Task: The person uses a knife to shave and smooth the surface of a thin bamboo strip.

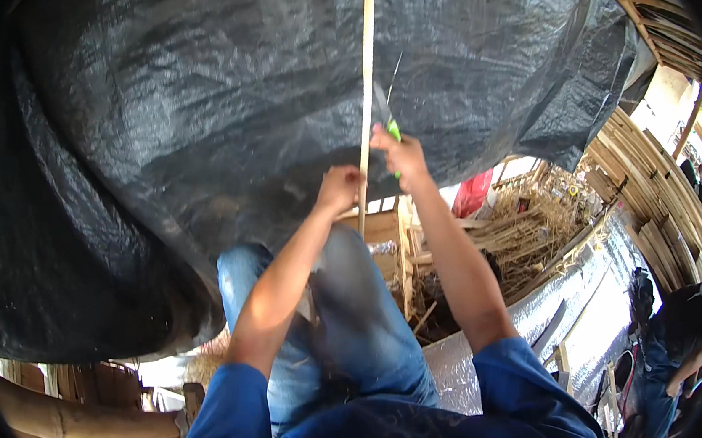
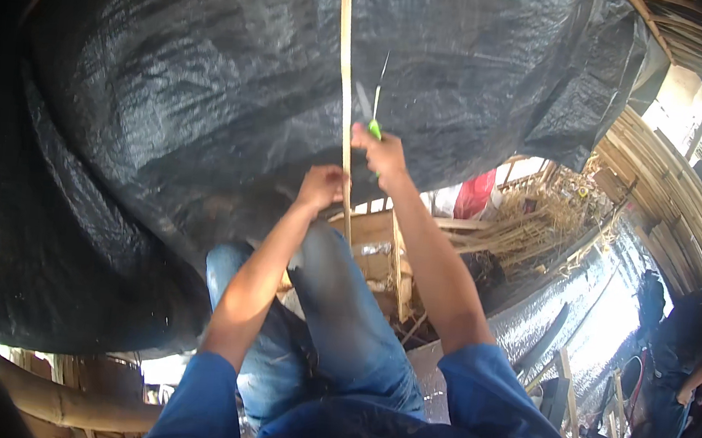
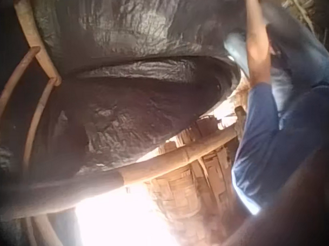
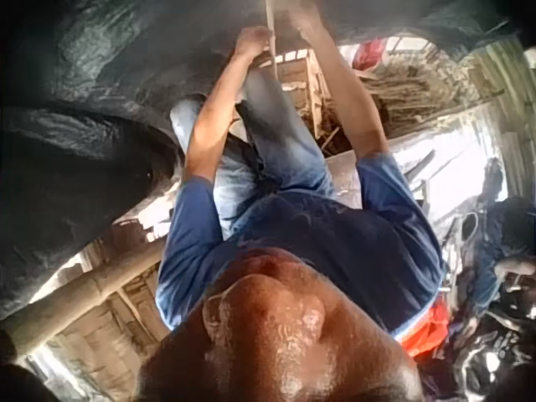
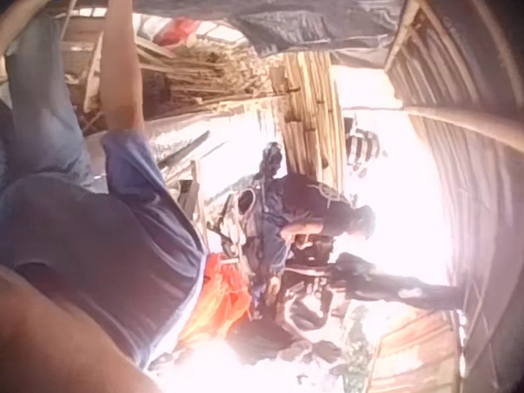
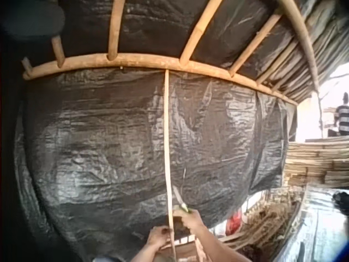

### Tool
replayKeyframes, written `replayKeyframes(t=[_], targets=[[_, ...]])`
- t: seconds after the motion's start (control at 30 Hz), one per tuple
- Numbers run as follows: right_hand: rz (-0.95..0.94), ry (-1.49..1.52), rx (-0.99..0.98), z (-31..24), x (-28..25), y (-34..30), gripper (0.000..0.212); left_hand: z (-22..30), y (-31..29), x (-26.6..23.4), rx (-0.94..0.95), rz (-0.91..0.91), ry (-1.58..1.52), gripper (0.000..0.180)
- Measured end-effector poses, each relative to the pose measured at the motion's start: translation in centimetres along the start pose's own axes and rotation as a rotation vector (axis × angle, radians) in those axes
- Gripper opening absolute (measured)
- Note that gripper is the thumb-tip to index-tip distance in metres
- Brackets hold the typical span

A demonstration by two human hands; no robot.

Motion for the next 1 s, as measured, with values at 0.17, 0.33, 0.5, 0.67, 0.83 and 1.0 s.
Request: replayKeyframes(t=[0.17, 0.33, 0.5, 0.67, 0.83, 1.0], targets=[[-0.026, -0.038, 0.035, 0.0, 0.3, 0.8, 0.049, -3.3, 1.9, -4.2, 0.081, 0.209, -0.013, 0.013], [-0.086, 0.129, 0.220, 1.7, -2.6, 0.7, 0.055, -3.9, 2.2, -8.2, 0.007, 0.194, -0.045, 0.016], [-0.096, 0.178, 0.320, 3.9, -3.3, 0.2, 0.054, -5.0, 1.2, -10.2, 0.061, 0.208, -0.183, 0.019], [-0.123, 0.173, 0.311, 2.7, -2.0, -0.4, 0.050, -5.5, -0.3, -12.7, 0.037, 0.158, -0.155, 0.024], [-0.187, 0.111, 0.249, 1.2, -0.8, -1.1, 0.053, -8.0, -2.2, -14.0, 0.077, 0.132, -0.011, 0.026], [-0.230, 0.097, 0.241, 1.3, -0.1, -1.3, 0.055, -9.6, -4.4, -15.8, 0.068, 0.214, -0.157, 0.025]])
Point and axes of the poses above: each hand's wrist, its own y-axis towards the middle knuckle, its own x-axis out of the palm, z = x × y, the point moved 1 cm from there along y, towards the middle knuckle, and after that the axes turned 2 degrees about z, right-handed, at the moved point
